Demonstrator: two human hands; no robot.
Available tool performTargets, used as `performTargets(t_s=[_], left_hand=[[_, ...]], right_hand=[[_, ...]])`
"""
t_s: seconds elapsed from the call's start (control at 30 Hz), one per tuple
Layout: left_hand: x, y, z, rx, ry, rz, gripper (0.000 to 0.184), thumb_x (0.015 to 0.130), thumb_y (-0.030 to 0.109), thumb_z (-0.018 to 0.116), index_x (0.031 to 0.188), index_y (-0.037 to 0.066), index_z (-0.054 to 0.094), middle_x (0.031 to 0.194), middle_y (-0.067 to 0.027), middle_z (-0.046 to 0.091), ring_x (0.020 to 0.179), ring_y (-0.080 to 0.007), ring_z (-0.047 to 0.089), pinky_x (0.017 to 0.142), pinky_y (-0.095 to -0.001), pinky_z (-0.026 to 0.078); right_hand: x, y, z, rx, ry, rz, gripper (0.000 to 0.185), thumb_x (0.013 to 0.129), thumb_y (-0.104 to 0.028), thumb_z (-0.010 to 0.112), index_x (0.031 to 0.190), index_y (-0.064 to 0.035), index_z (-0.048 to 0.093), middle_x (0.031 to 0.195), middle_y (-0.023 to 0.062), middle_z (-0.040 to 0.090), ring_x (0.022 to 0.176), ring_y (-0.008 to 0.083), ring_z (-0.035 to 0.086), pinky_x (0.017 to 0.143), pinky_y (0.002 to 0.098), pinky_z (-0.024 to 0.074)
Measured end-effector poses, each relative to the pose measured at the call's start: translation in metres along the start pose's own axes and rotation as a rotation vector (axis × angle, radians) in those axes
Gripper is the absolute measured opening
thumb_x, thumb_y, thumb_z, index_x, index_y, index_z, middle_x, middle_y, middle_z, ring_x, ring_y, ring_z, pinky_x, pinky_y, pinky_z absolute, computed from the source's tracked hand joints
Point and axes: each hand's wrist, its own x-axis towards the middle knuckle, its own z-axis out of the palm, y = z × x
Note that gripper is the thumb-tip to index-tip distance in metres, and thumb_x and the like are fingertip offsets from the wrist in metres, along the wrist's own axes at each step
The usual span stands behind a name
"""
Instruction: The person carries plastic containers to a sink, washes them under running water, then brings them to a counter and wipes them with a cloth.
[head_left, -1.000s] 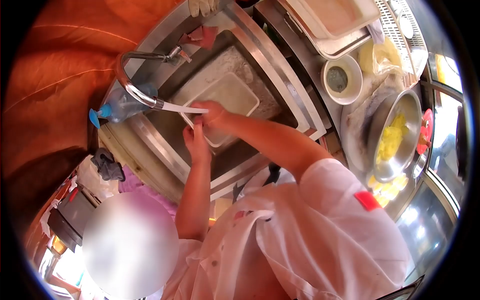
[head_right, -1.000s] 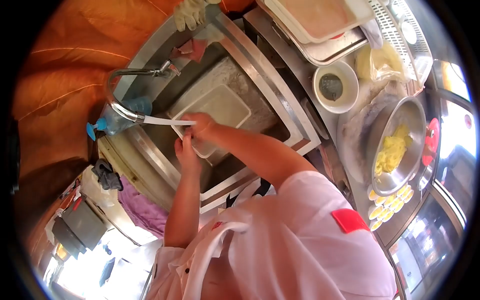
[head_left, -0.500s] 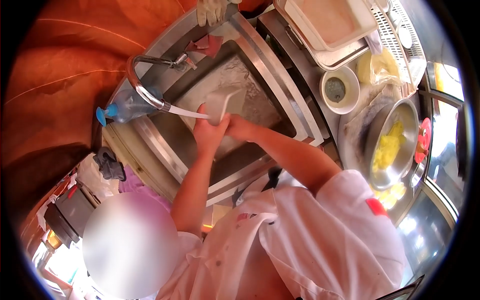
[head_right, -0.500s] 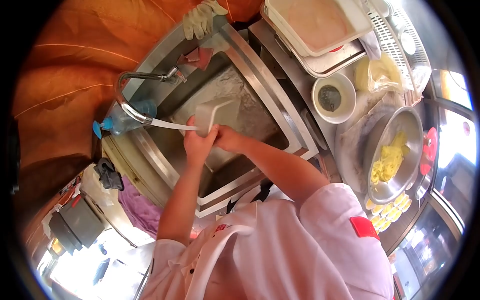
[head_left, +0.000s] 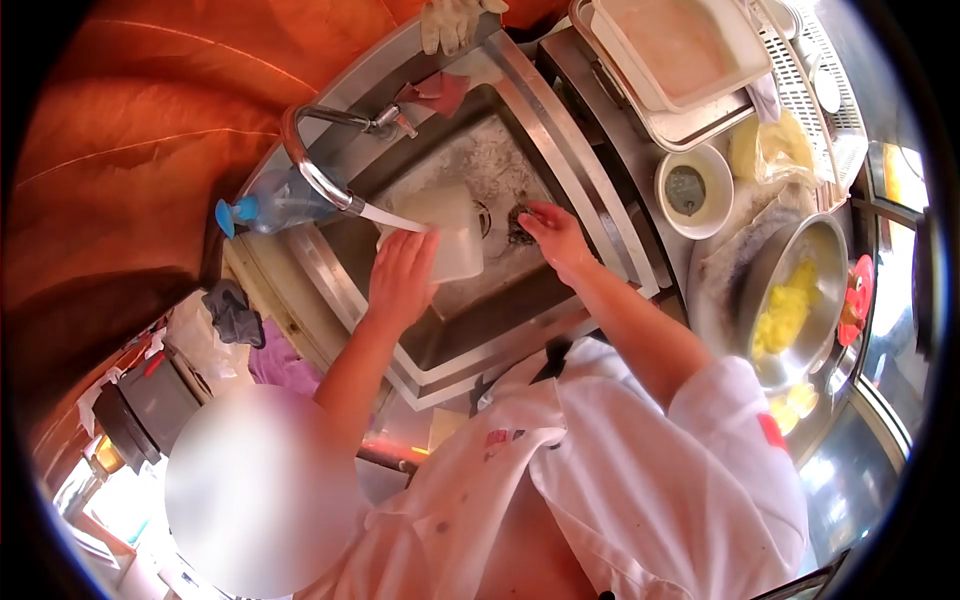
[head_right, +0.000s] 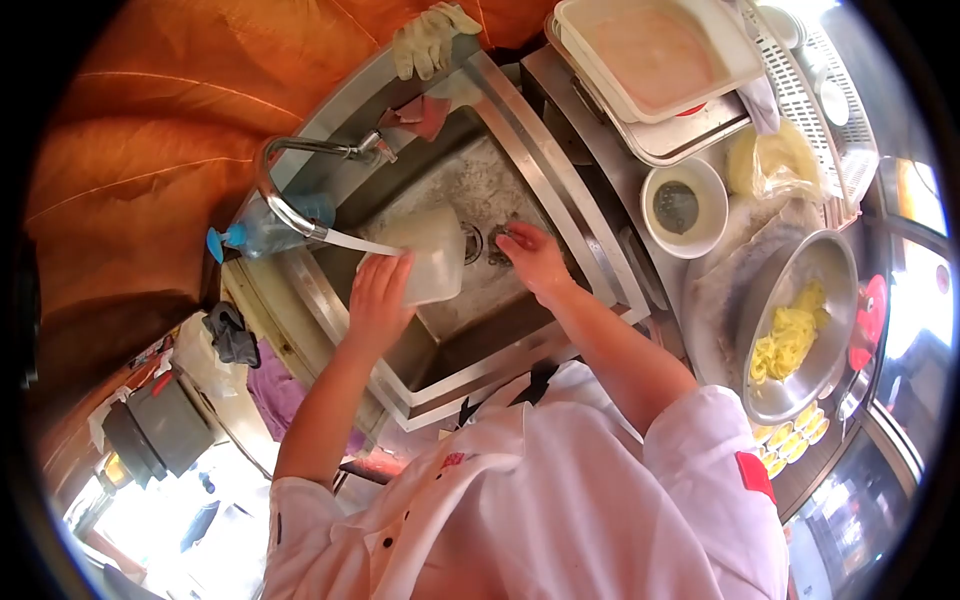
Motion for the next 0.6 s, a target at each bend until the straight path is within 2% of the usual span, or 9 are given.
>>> performTargets(t_s=[0.07, 0.17, 0.27, 0.37, 0.47, 0.53, 0.6], left_hand=[[0.019, -0.003, 0.0, 0.012, 0.003, 0.022, 0.069, 0.063, 0.006, 0.081, 0.127, 0.005, 0.058, 0.134, -0.0147, 0.058, 0.128, -0.0349, 0.055, 0.112, -0.0497, 0.04], [0.031, -0.031, 0.042, 0.031, 0.09, 0.108, 0.051, 0.063, 0.005, 0.079, 0.111, 0.007, 0.063, 0.131, -0.0143, 0.058, 0.127, -0.0344, 0.055, 0.111, -0.0517, 0.04], [0.031, -0.039, 0.05, 0.042, 0.153, 0.05, 0.034, 0.067, 0.008, 0.079, 0.097, 0.009, 0.063, 0.129, -0.0134, 0.058, 0.125, -0.038, 0.054, 0.109, -0.0538, 0.04], [0.025, -0.029, 0.073, 0.036, 0.486, -0.224, 0.027, 0.072, 0.014, 0.082, 0.092, 0.009, 0.064, 0.13, -0.0161, 0.055, 0.126, -0.0411, 0.05, 0.105, -0.0559, 0.038], [0.027, -0.011, 0.08, 0.047, 0.645, -0.441, 0.031, 0.076, 0.022, 0.085, 0.095, 0.008, 0.065, 0.133, -0.0202, 0.051, 0.128, -0.0429, 0.045, 0.102, -0.0561, 0.037], [0.027, -0.003, 0.082, 0.017, 0.654, -0.521, 0.033, 0.075, 0.02, 0.086, 0.098, 0.008, 0.066, 0.134, -0.0225, 0.05, 0.13, -0.0436, 0.043, 0.103, -0.055, 0.038], [0.026, -0.003, 0.084, -0.037, 0.646, -0.557, 0.035, 0.075, 0.017, 0.086, 0.102, 0.006, 0.066, 0.135, -0.0235, 0.049, 0.131, -0.0441, 0.042, 0.105, -0.0535, 0.039]], right_hand=[[-0.006, -0.02, 0.013, -0.026, -0.047, -0.034, 0.042, 0.094, -0.022, 0.074, 0.129, -0.0003, 0.065, 0.106, 0.0065, 0.071, 0.093, 0.0136, 0.063, 0.084, 0.0268, 0.0504], [-0.002, -0.034, 0.031, -0.126, -0.115, -0.082, 0.037, 0.096, -0.023, 0.072, 0.128, -0.0043, 0.067, 0.106, 0.0056, 0.07, 0.092, 0.0131, 0.062, 0.083, 0.027, 0.0504], [0.008, -0.037, 0.039, -0.151, -0.148, -0.178, 0.034, 0.097, -0.023, 0.071, 0.127, -0.0073, 0.068, 0.104, 0.0062, 0.07, 0.092, 0.0137, 0.061, 0.081, 0.0287, 0.0509], [0.014, -0.032, 0.045, -0.255, -0.151, -0.33, 0.029, 0.096, -0.021, 0.07, 0.122, -0.0079, 0.07, 0.101, 0.0083, 0.069, 0.094, 0.0179, 0.062, 0.08, 0.0314, 0.0516], [0.01, -0.034, 0.051, -0.437, -0.173, -0.614, 0.023, 0.093, -0.017, 0.071, 0.113, -0.0076, 0.072, 0.1, 0.0101, 0.067, 0.098, 0.0256, 0.062, 0.085, 0.0358, 0.0511], [0.004, -0.037, 0.057, -0.636, -0.176, -0.882, 0.019, 0.089, -0.014, 0.073, 0.108, -0.0079, 0.073, 0.1, 0.0108, 0.066, 0.101, 0.0309, 0.061, 0.09, 0.0387, 0.0502], [-0.005, -0.046, 0.064, -0.771, -0.215, -1.02, 0.019, 0.085, -0.012, 0.074, 0.104, -0.0079, 0.073, 0.1, 0.0107, 0.066, 0.103, 0.0325, 0.059, 0.094, 0.0412, 0.0486]])
